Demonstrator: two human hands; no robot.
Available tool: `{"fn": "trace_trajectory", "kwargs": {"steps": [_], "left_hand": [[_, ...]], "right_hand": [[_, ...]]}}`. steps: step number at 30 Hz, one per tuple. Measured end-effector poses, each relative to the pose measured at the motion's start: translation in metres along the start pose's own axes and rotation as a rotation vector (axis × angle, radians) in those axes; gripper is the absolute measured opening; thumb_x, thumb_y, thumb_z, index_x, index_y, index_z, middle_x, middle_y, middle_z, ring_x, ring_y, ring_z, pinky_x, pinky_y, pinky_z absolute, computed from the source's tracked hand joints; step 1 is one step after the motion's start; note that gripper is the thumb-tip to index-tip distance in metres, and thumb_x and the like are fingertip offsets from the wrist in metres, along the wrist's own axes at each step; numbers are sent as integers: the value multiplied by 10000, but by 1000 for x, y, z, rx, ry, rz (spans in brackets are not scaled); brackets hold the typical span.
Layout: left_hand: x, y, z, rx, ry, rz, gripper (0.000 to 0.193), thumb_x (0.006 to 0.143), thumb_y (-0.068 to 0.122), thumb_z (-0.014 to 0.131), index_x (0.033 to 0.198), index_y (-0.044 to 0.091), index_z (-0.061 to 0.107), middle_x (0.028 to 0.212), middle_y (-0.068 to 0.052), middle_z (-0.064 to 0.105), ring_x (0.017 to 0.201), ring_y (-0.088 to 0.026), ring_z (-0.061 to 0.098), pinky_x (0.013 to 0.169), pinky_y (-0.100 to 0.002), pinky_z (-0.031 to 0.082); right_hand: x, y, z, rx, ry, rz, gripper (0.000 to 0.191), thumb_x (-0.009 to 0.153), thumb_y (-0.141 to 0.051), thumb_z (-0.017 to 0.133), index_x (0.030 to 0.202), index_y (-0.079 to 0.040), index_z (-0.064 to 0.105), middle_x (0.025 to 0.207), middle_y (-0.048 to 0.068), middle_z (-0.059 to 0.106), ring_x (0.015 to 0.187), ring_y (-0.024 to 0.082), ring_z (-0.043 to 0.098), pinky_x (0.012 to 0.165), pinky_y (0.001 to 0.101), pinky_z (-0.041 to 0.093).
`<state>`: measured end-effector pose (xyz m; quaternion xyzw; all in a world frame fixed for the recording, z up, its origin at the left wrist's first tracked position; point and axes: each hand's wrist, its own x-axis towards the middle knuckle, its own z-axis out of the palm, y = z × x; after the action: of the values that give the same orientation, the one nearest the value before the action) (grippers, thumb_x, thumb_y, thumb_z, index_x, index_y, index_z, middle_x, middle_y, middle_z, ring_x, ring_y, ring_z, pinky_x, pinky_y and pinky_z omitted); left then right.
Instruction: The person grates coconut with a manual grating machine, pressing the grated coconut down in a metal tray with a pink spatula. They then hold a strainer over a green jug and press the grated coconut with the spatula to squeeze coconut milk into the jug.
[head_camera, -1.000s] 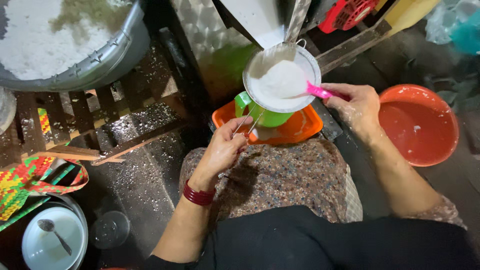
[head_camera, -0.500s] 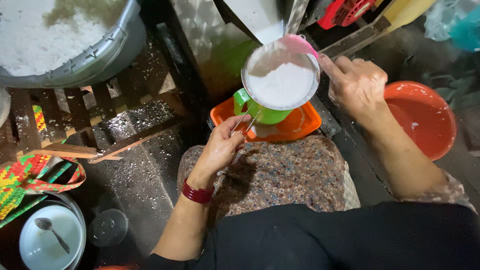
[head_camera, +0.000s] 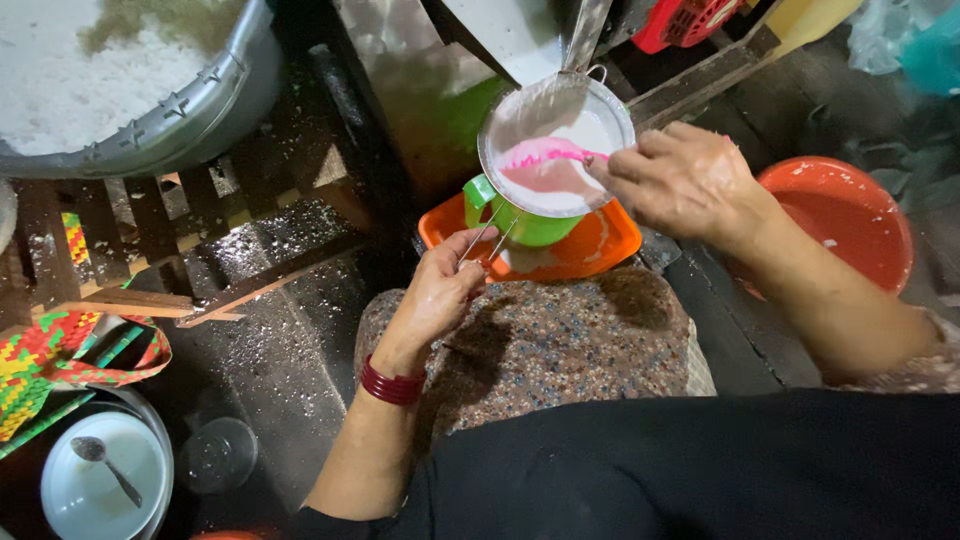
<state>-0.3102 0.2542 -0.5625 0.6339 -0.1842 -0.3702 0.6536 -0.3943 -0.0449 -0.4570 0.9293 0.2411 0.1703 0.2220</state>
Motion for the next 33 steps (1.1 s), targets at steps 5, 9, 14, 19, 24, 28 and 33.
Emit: {"fn": "trace_trajectory", "kwargs": {"steps": [5,9,14,19,24,28,33], "left_hand": [[1,-2,-1,39,-3,41,514,920,23,521,1433,14,556,889,53,641,693,-22,539,639,-193,491],[3,-6,0,-38,-16,36,545,904,7,522,1448,1,539,878,40,620,661,-29,500,598,-200,447],[5,-8,1,-112,-31,54,563,905,-8,522,1468,-4,513,851,34,591,654,-35,486,588,-206,431],[8,-6,1,-90,-2,11,541,908,-9,520,1449,-14,518,865,27,645,669,-30,527,595,-196,437],[8,0,9,-188,-20,20,561,908,-2,527,1468,-16,496,843,17,628,613,-38,486,539,-203,405],[5,9,14,-116,8,47,559,901,18,534,1457,-35,505,838,17,623,613,-43,504,533,-211,418],[0,14,14,-2,23,7,557,918,43,545,1472,-6,515,753,23,567,602,-42,488,523,-215,398]], "right_hand": [[-15,-1,-23,-120,-109,-78,502,736,-190,658,1232,-176,736,922,-45,701,839,132,684,733,268,560],[-36,17,-30,-36,33,94,426,855,-98,720,1265,-202,762,853,-30,646,742,163,637,638,319,533],[-30,18,3,-43,144,284,452,895,-64,712,1331,-180,735,952,-5,655,762,182,646,642,319,532],[-27,4,14,109,-65,428,385,861,-185,719,1246,-190,736,864,47,630,723,243,668,581,398,533],[-34,0,9,301,-220,582,367,845,-233,719,1206,-266,774,832,62,672,722,309,679,605,437,536],[-33,7,28,716,-210,690,380,837,-208,729,1213,-210,779,894,125,739,762,284,706,681,388,542],[-34,-8,65,1286,-150,932,378,872,-106,711,1247,-123,760,893,150,744,738,107,615,721,300,519]]}}
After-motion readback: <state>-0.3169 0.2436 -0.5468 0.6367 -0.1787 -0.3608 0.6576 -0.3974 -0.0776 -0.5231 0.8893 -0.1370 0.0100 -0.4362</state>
